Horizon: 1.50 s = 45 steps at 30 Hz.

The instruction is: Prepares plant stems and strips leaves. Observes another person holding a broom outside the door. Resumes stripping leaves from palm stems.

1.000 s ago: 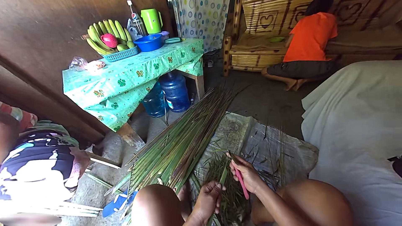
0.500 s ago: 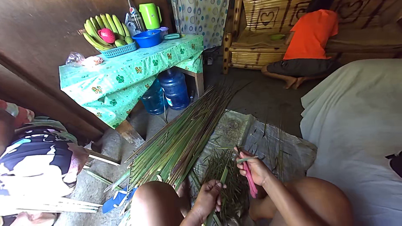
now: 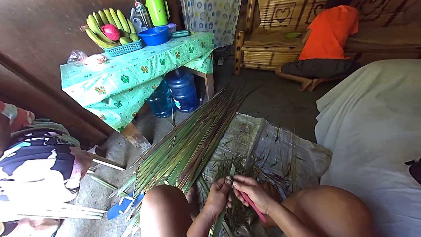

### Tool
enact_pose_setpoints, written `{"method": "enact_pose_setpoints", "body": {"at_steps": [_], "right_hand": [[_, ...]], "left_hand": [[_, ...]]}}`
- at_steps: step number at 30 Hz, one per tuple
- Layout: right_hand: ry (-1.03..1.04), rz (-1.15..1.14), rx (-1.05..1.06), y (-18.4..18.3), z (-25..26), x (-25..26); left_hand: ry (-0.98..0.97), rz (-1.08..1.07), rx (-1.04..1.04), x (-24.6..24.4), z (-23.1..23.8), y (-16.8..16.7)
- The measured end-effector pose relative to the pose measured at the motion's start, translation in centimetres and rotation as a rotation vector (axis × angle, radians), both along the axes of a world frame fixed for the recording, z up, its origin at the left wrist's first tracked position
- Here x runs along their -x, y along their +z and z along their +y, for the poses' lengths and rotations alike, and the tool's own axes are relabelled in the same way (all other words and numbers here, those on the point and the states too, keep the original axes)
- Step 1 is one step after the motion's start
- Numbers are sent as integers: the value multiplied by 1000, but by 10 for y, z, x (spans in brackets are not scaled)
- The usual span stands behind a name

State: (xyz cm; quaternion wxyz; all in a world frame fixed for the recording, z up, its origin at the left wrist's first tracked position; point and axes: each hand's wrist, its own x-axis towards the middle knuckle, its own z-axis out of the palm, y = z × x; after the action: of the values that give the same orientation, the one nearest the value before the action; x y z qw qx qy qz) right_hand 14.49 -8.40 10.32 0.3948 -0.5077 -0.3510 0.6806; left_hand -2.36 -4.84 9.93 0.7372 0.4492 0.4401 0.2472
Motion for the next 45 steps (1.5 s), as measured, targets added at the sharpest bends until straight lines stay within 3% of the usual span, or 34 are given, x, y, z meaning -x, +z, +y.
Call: {"method": "enact_pose_setpoints", "body": {"at_steps": [10,22,28,37,45], "right_hand": [[97,-292,-293,-10,1,-9],[133,-365,-452,-10,-1,-15],[93,-435,-458,-16,-1,-14],[-12,-637,-447,-21,-2,-2],[-72,-716,-445,-28,5,0]], "left_hand": [[-15,-100,151,1,4,0],[-55,-276,333,10,2,-1],[-82,-232,291,10,2,3],[-5,-66,-31,3,-1,0],[-19,-39,14,1,-2,1]]}}
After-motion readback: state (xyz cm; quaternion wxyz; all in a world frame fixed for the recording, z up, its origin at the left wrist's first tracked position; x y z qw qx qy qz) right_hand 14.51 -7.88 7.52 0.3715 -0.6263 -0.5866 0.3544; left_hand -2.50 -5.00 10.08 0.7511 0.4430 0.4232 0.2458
